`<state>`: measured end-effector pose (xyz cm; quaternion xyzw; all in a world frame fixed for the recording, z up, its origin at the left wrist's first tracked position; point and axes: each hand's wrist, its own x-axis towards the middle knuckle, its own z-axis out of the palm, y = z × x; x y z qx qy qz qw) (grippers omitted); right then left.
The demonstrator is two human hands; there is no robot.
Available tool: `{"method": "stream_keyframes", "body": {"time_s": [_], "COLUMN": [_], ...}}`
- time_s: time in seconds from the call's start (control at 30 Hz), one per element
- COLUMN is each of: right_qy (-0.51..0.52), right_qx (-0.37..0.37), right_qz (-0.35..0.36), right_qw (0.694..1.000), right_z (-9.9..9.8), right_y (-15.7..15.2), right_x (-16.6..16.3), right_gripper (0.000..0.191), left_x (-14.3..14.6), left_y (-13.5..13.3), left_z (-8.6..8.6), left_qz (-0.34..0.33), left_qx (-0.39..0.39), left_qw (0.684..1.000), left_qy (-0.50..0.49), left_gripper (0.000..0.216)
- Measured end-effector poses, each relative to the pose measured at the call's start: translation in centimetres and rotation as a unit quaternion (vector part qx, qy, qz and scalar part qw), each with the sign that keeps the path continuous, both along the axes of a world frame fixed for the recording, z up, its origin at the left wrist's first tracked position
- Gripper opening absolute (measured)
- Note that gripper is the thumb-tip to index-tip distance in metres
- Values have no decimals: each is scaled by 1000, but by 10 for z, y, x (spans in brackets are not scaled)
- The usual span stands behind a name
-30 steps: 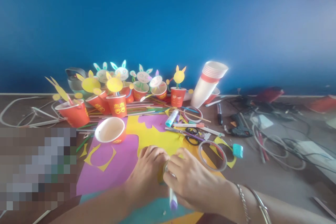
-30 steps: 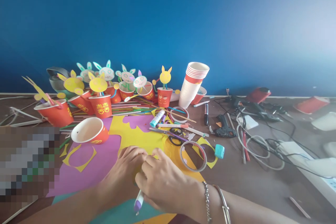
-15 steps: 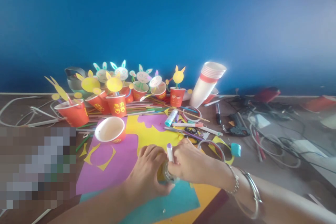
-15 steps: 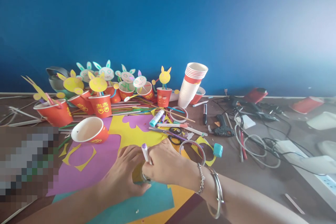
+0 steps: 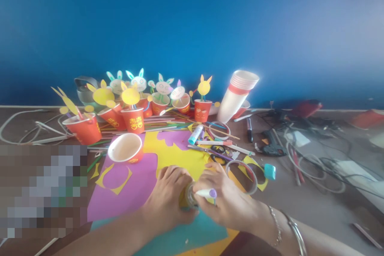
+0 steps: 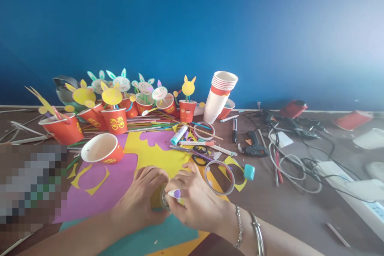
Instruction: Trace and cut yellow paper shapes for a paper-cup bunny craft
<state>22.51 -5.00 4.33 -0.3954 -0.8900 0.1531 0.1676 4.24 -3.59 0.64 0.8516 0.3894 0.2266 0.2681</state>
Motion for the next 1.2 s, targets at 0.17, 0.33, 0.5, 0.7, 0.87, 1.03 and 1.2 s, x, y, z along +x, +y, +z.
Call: {"method": "stream_keyframes", "body": {"time_s": [0.17, 0.33, 0.5, 0.7, 0.87, 1.03, 1.2], "right_qy": [17, 296, 432, 342, 171, 131, 132], "right_qx": [7, -228, -308, -266, -110, -26, -40], "right_qz": [-20, -182, -251, -215, -104, -50, -42], "right_qw": [1000, 910, 810, 875, 973, 990, 990], "right_z": [2, -1, -10, -11, -11, -17, -16], "right_y": [1, 17, 23, 4, -7, -11, -9], "right_x": [-2, 12, 21, 15, 12, 10, 12], "right_gripper": [17, 19, 26, 25, 6, 10, 9], "left_x": [0, -1, -2, -2, -2, -1, -1], "left_y": [1, 2, 2, 2, 3, 4, 3], "left_z": [-1, 0, 1, 1, 1, 3, 4], "left_qz": [2, 8, 3, 1, -4, -9, -8], "left_qx": [6, -12, -21, -16, -18, -21, -27], "left_qw": [1000, 1000, 1000, 1000, 1000, 1000, 999], "left_qy": [0, 6, 7, 6, 10, 21, 23], "left_gripper": [30, 42, 48, 49, 44, 38, 39]}}
